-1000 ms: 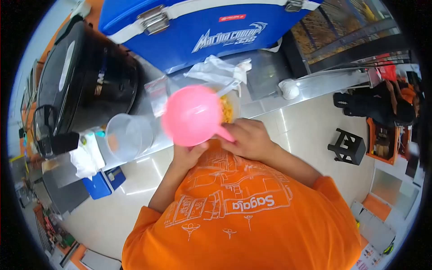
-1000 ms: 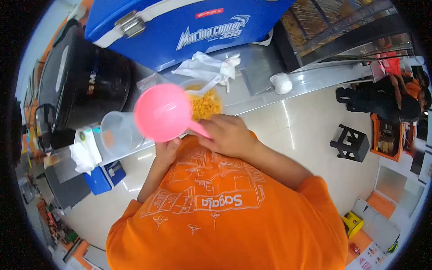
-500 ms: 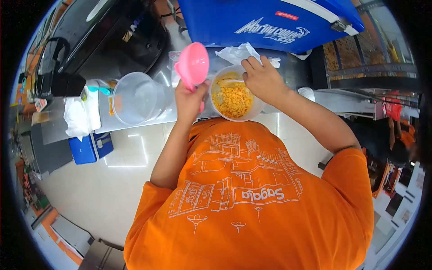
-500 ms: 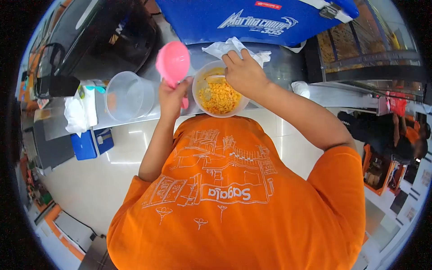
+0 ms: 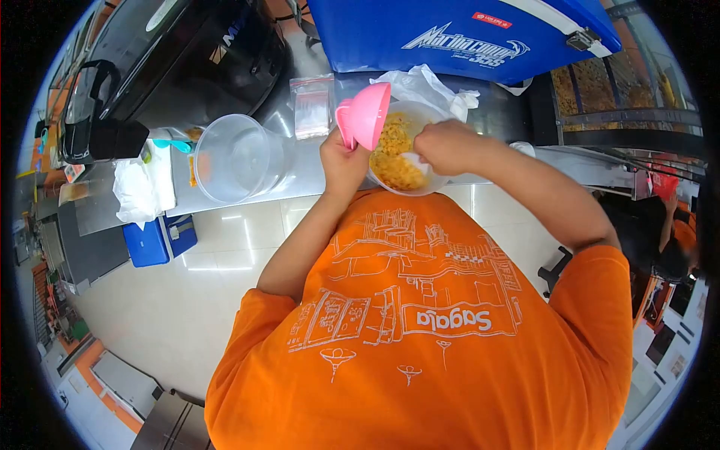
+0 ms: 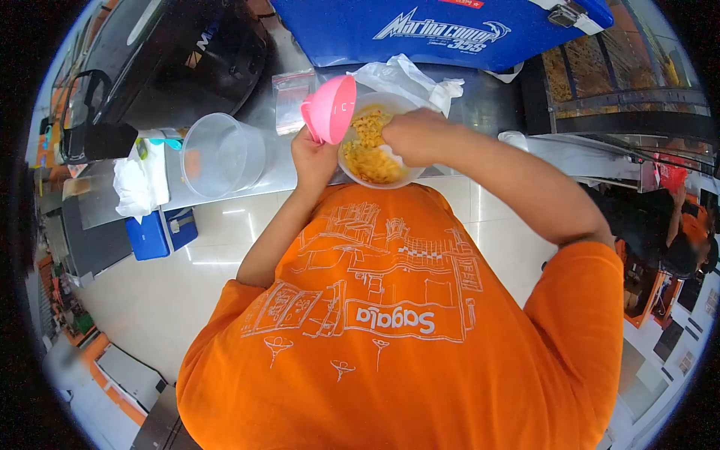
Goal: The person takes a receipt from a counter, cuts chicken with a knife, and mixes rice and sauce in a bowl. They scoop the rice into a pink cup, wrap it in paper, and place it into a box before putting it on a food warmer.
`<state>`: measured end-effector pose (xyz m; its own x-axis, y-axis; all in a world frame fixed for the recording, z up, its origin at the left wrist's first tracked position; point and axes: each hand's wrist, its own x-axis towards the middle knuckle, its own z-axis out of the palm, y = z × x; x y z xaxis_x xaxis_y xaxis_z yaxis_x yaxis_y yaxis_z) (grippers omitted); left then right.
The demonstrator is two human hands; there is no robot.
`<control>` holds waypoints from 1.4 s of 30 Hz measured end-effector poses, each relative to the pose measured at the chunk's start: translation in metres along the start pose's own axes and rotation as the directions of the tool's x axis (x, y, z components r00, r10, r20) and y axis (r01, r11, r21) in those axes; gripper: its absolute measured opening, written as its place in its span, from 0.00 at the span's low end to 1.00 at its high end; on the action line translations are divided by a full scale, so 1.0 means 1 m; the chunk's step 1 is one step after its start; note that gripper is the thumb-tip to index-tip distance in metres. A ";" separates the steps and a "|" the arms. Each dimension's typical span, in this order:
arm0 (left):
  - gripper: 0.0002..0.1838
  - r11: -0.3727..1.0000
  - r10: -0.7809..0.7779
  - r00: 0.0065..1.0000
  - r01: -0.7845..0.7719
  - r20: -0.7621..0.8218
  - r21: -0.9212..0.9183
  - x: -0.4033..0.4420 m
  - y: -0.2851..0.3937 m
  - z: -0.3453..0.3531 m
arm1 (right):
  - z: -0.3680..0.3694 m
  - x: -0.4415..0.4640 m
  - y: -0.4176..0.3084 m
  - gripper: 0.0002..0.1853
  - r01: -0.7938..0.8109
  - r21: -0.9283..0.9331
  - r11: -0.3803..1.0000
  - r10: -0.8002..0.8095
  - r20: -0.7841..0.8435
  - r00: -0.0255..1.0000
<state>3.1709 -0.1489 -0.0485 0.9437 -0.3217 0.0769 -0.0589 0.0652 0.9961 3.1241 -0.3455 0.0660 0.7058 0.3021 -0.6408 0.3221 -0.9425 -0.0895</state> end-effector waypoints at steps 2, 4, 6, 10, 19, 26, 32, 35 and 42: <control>0.07 1.000 0.013 1.000 -0.013 -0.022 -0.009 0.001 -0.009 0.003 | 0.034 0.012 -0.007 0.10 -0.133 0.367 0.921 0.196 -0.140 0.971; 0.06 1.000 0.019 0.999 -0.020 -0.042 -0.008 0.000 -0.016 0.002 | 0.042 0.018 -0.021 0.09 -0.170 0.453 0.875 0.278 -0.184 0.943; 0.05 1.000 0.008 0.998 -0.009 -0.065 -0.013 -0.001 -0.019 0.001 | 0.044 0.021 -0.024 0.09 -0.196 0.545 0.815 0.365 -0.222 0.904; 0.06 1.000 0.023 0.999 -0.024 -0.046 -0.016 0.002 -0.014 0.003 | 0.042 0.014 -0.014 0.09 -0.184 0.698 0.692 0.421 -0.185 0.888; 0.04 0.963 -0.262 0.965 0.262 -0.004 0.063 0.002 0.038 -0.032 | 0.040 -0.036 0.021 0.11 -0.115 0.750 0.651 0.493 -0.303 0.815; 0.11 0.841 -0.406 0.906 0.423 0.124 -0.338 -0.021 0.066 -0.057 | 0.072 -0.065 0.040 0.11 0.004 0.939 0.344 0.544 -0.203 0.814; 0.14 0.823 -0.512 0.827 0.550 0.234 -0.145 -0.025 0.093 -0.043 | 0.076 -0.079 0.048 0.11 0.153 0.957 0.245 0.579 -0.272 0.769; 0.17 0.783 -0.577 0.780 0.612 0.242 -0.106 -0.026 0.103 -0.039 | 0.058 -0.098 0.055 0.11 0.247 0.922 0.296 0.583 -0.380 0.718; 0.19 0.736 -0.630 0.695 0.677 0.346 -0.021 -0.026 0.110 -0.015 | 0.010 -0.096 0.028 0.11 0.261 0.725 0.638 0.522 -0.656 0.546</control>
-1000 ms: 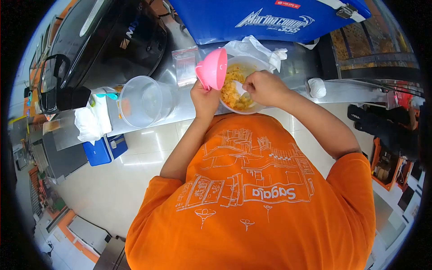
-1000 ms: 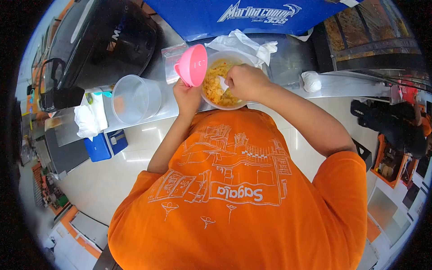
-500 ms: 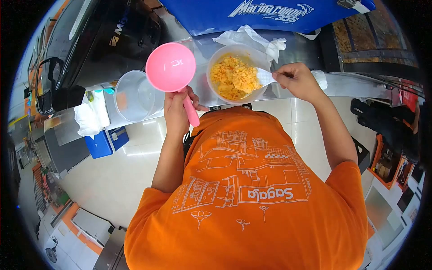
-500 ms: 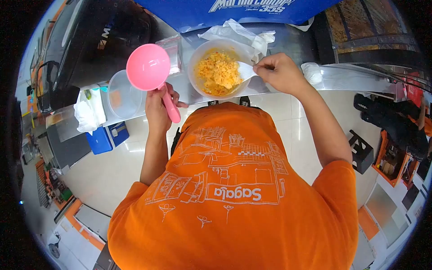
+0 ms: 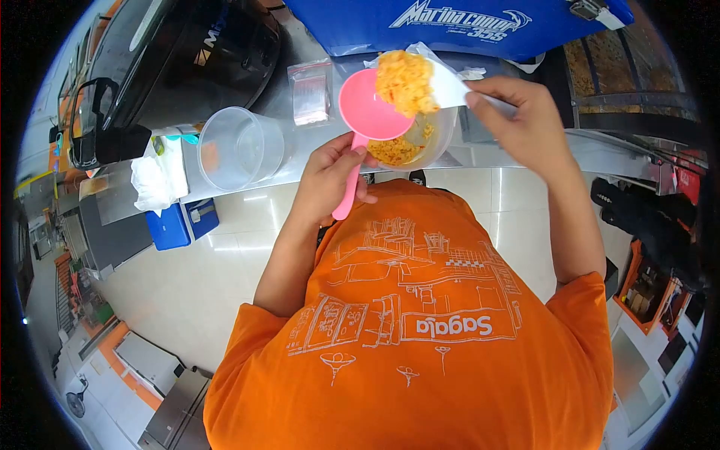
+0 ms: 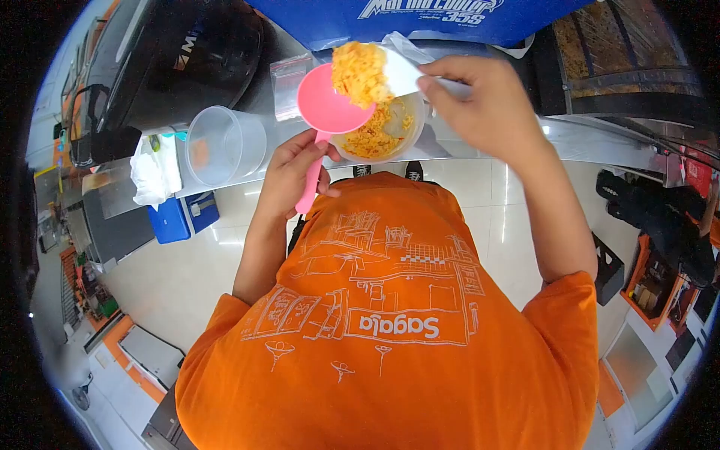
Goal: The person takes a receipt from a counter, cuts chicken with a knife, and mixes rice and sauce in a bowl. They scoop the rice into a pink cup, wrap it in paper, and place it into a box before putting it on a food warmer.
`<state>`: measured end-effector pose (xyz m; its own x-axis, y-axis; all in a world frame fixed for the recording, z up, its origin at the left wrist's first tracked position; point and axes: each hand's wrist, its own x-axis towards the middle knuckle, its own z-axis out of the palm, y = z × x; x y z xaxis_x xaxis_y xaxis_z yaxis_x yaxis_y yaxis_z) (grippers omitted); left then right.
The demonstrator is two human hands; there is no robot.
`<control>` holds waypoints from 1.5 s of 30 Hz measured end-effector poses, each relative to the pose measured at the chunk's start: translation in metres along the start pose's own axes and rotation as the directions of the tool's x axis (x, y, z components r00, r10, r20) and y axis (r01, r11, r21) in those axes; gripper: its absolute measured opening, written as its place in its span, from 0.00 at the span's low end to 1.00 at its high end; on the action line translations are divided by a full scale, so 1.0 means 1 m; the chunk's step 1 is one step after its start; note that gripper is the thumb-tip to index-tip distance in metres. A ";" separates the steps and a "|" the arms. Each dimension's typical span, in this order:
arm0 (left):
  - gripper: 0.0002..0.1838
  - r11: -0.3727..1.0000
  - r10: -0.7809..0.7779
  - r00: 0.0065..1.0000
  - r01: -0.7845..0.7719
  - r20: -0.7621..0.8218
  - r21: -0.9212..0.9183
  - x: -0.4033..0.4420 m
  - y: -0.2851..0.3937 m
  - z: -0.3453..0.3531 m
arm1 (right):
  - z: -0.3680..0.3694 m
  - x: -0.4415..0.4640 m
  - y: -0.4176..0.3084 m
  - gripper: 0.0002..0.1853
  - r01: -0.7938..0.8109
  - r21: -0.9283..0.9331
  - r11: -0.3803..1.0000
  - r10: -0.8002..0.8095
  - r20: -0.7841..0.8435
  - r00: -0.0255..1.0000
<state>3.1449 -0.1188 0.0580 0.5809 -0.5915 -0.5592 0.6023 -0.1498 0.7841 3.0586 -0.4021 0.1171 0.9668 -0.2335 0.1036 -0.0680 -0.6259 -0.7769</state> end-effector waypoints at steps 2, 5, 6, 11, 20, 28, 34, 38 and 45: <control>0.19 1.000 -0.017 1.000 0.018 0.006 -0.015 0.004 -0.002 0.004 | 0.009 -0.002 -0.013 0.08 0.237 -0.366 0.900 -0.241 0.034 0.970; 0.19 0.998 -0.023 0.999 0.026 0.048 -0.058 0.013 -0.008 0.001 | 0.018 -0.007 -0.023 0.06 0.413 -0.533 0.739 -0.430 0.100 0.897; 0.19 0.998 -0.023 0.999 0.026 0.048 -0.060 0.015 -0.010 -0.001 | 0.016 -0.008 -0.027 0.06 0.414 -0.533 0.738 -0.429 0.102 0.897; 0.19 0.998 -0.009 0.998 0.013 0.055 -0.065 0.017 -0.011 -0.012 | -0.011 -0.004 -0.045 0.05 0.248 -0.672 0.697 -0.335 0.000 0.942; 0.18 0.990 0.069 0.996 -0.062 0.054 -0.124 0.036 -0.020 -0.025 | 0.091 0.025 0.028 0.05 0.361 -0.755 0.548 -0.116 0.359 0.926; 0.19 0.983 0.065 0.998 -0.062 0.012 -0.174 0.038 -0.021 -0.023 | 0.083 0.038 0.036 0.05 0.611 -0.526 0.591 -0.122 0.691 0.713; 0.18 0.981 0.073 0.997 -0.073 -0.009 -0.179 0.037 -0.022 -0.020 | 0.064 0.044 0.005 0.06 0.581 -0.713 0.394 -0.102 0.594 0.798; 0.16 0.977 0.098 0.995 -0.098 -0.009 -0.191 0.040 -0.026 -0.019 | 0.078 0.048 0.011 0.06 0.547 -0.649 0.528 0.045 0.665 0.745; 0.16 0.967 0.120 0.993 -0.119 -0.011 -0.227 0.040 -0.029 -0.013 | 0.114 0.023 0.036 0.09 0.231 -0.534 0.813 0.183 0.611 0.770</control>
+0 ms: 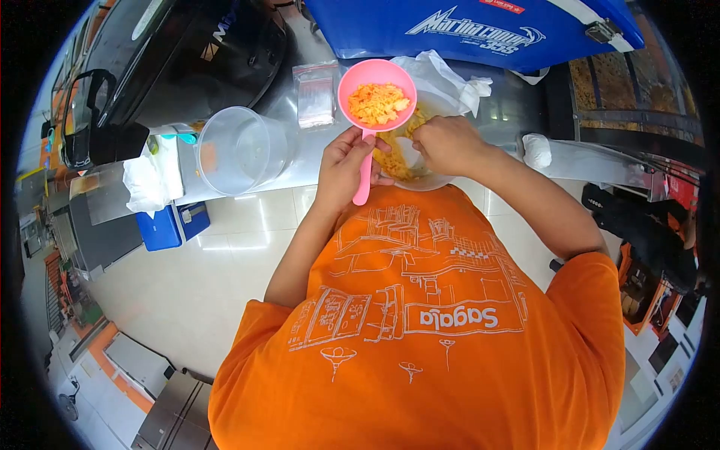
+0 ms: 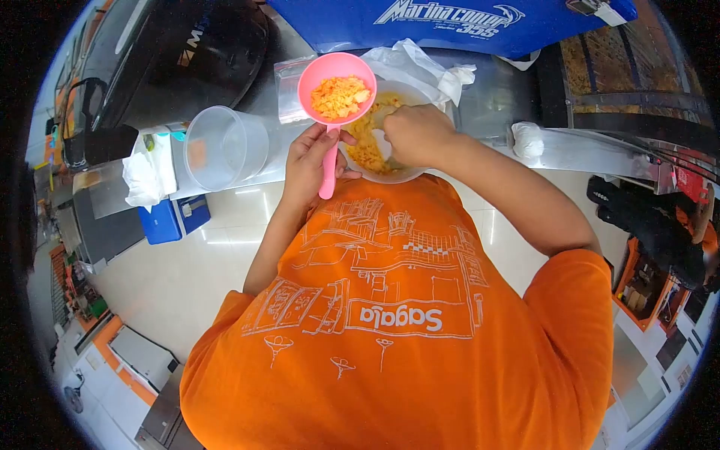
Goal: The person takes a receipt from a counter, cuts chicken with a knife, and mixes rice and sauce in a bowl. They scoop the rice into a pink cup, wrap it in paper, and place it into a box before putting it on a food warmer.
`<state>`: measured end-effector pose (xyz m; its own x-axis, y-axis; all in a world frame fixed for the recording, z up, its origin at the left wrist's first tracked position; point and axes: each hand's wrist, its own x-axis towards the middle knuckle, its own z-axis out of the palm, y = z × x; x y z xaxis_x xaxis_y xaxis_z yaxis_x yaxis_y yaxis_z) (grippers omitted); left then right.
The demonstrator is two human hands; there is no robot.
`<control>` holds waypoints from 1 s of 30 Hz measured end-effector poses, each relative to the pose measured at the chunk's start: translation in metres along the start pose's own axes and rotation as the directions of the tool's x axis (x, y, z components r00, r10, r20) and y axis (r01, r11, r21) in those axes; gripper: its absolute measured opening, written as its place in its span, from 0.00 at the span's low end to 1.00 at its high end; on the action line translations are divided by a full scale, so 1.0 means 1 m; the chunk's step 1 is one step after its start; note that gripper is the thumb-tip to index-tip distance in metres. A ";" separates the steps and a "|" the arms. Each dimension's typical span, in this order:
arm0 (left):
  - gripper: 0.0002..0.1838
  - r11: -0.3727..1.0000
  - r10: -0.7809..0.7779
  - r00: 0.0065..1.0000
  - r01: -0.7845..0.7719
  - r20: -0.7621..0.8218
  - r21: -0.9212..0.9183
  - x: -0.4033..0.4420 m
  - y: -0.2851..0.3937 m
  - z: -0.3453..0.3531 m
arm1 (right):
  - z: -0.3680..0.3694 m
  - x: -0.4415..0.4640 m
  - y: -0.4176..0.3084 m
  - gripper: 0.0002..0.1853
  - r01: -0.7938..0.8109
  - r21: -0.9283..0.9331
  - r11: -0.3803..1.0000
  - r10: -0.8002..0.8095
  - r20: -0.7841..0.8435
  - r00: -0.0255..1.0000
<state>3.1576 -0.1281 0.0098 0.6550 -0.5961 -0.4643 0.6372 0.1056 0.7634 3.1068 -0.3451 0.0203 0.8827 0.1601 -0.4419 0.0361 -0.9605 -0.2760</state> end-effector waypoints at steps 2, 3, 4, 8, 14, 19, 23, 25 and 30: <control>0.16 1.000 0.003 1.000 -0.003 0.004 0.006 -0.001 0.001 0.000 | 0.010 -0.002 0.003 0.09 -0.019 0.081 0.997 0.027 -0.101 0.995; 0.16 1.000 0.002 1.000 -0.003 0.008 0.010 -0.001 0.000 -0.001 | 0.009 -0.004 0.002 0.09 -0.034 0.130 0.991 0.049 -0.117 0.992; 0.16 1.000 0.016 1.000 -0.016 0.005 0.013 0.000 -0.002 -0.002 | 0.008 -0.006 0.001 0.09 -0.048 0.180 0.983 0.073 -0.135 0.988; 0.16 0.999 0.029 1.000 -0.029 0.005 0.023 0.001 -0.001 -0.001 | 0.000 -0.017 0.002 0.09 -0.042 0.281 0.959 0.084 -0.140 0.987; 0.16 1.000 -0.013 1.000 0.013 0.020 0.006 -0.001 0.004 -0.004 | -0.015 -0.031 0.001 0.10 -0.029 0.295 0.955 0.093 -0.205 0.974; 0.15 1.000 -0.002 0.999 0.001 0.032 0.019 -0.012 0.017 -0.006 | -0.019 -0.045 0.020 0.12 -0.070 0.458 0.886 0.175 -0.192 0.966; 0.15 0.999 0.016 1.000 -0.017 0.015 0.049 -0.021 0.029 -0.014 | -0.004 -0.054 0.045 0.13 -0.001 0.605 0.797 0.182 -0.239 0.954; 0.15 0.997 0.015 1.000 -0.015 0.008 0.079 -0.021 0.031 -0.009 | -0.006 -0.065 0.058 0.12 0.024 0.674 0.738 0.205 -0.257 0.944; 0.15 0.983 -0.066 0.998 0.066 -0.001 0.169 -0.023 0.036 -0.016 | -0.029 -0.095 0.067 0.10 0.051 0.701 0.712 0.250 -0.320 0.914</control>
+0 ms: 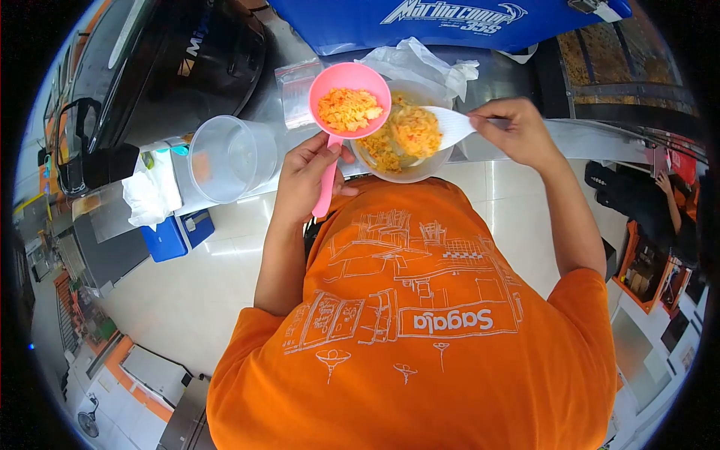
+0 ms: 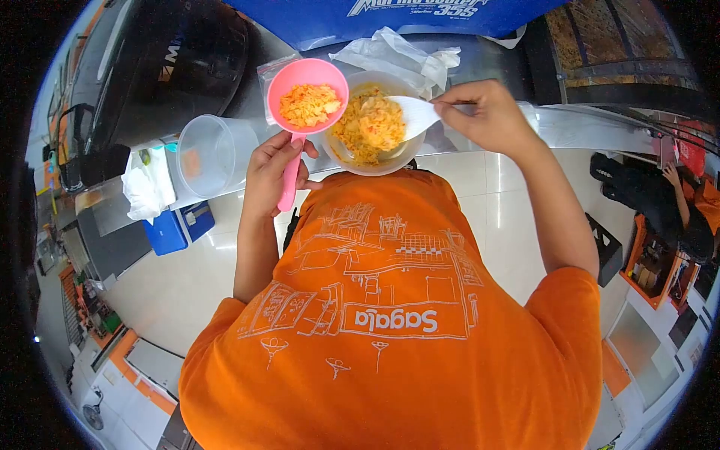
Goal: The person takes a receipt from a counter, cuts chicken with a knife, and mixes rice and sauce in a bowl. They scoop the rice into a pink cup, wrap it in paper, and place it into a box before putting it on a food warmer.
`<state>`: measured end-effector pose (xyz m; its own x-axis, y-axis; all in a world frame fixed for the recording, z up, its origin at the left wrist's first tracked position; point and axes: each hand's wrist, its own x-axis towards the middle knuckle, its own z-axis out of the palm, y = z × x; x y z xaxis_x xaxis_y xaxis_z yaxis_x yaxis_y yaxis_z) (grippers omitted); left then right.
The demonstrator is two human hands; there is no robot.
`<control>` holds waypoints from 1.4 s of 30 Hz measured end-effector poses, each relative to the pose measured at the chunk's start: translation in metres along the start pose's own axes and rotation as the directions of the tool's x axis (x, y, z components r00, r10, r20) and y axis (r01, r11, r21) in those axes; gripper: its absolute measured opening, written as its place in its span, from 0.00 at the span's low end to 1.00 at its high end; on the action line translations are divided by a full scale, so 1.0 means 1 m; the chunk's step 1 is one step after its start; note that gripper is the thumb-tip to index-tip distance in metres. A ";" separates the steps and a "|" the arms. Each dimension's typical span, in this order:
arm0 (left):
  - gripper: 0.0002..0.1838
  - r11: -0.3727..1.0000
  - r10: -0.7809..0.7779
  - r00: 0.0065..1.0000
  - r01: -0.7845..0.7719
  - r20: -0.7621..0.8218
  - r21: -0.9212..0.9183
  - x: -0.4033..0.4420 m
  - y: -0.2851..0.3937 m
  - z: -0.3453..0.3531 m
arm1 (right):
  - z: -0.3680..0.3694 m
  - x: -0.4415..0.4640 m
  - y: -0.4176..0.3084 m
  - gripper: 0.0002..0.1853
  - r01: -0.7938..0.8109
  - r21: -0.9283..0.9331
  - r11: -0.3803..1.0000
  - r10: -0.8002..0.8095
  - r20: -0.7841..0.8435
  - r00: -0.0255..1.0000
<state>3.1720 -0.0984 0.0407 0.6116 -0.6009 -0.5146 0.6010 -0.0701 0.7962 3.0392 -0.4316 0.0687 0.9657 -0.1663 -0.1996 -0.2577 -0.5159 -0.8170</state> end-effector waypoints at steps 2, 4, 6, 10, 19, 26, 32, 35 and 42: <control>0.16 1.000 -0.019 1.000 0.019 0.011 0.008 -0.002 0.001 0.001 | -0.015 -0.005 -0.012 0.10 0.038 -0.021 0.999 -0.038 -0.025 0.999; 0.16 0.999 -0.041 0.999 0.040 0.027 0.018 -0.004 0.003 0.002 | -0.032 -0.009 -0.033 0.09 0.113 -0.094 0.989 -0.119 -0.061 0.991; 0.17 0.995 -0.091 0.996 0.090 0.024 0.053 -0.005 0.005 0.006 | -0.035 -0.007 -0.058 0.09 0.167 -0.132 0.977 -0.182 -0.104 0.978; 0.18 0.990 -0.129 0.989 0.125 0.069 0.069 -0.007 0.002 0.027 | -0.014 -0.008 -0.089 0.09 0.303 -0.512 0.804 -0.411 -0.109 0.905; 0.18 0.987 -0.159 0.980 0.162 0.117 -0.013 0.003 -0.011 0.031 | 0.004 -0.019 -0.094 0.08 0.335 -0.765 0.550 -0.627 -0.113 0.771; 0.15 0.987 -0.144 0.972 0.154 0.185 -0.042 0.005 -0.017 0.024 | 0.023 -0.010 -0.052 0.09 0.043 0.197 0.979 0.006 -0.242 0.970; 0.14 0.994 -0.103 0.982 0.107 0.157 -0.014 -0.001 -0.018 0.025 | 0.042 -0.009 -0.061 0.10 -0.178 0.079 0.981 0.184 -0.080 0.980; 0.14 0.989 -0.135 0.973 0.143 0.185 -0.027 -0.001 -0.023 0.023 | 0.040 -0.007 -0.068 0.09 -0.063 -0.091 0.994 0.053 -0.104 0.993; 0.14 0.995 -0.092 0.979 0.098 0.180 -0.027 0.002 -0.012 0.007 | -0.016 -0.010 -0.095 0.08 0.128 -0.063 0.990 -0.139 -0.209 0.968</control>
<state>3.1622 -0.1041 0.0320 0.4514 -0.7252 -0.5199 0.6718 -0.1072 0.7329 3.0531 -0.3946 0.1570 0.9636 -0.2652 0.0335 -0.1332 -0.5850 -0.8000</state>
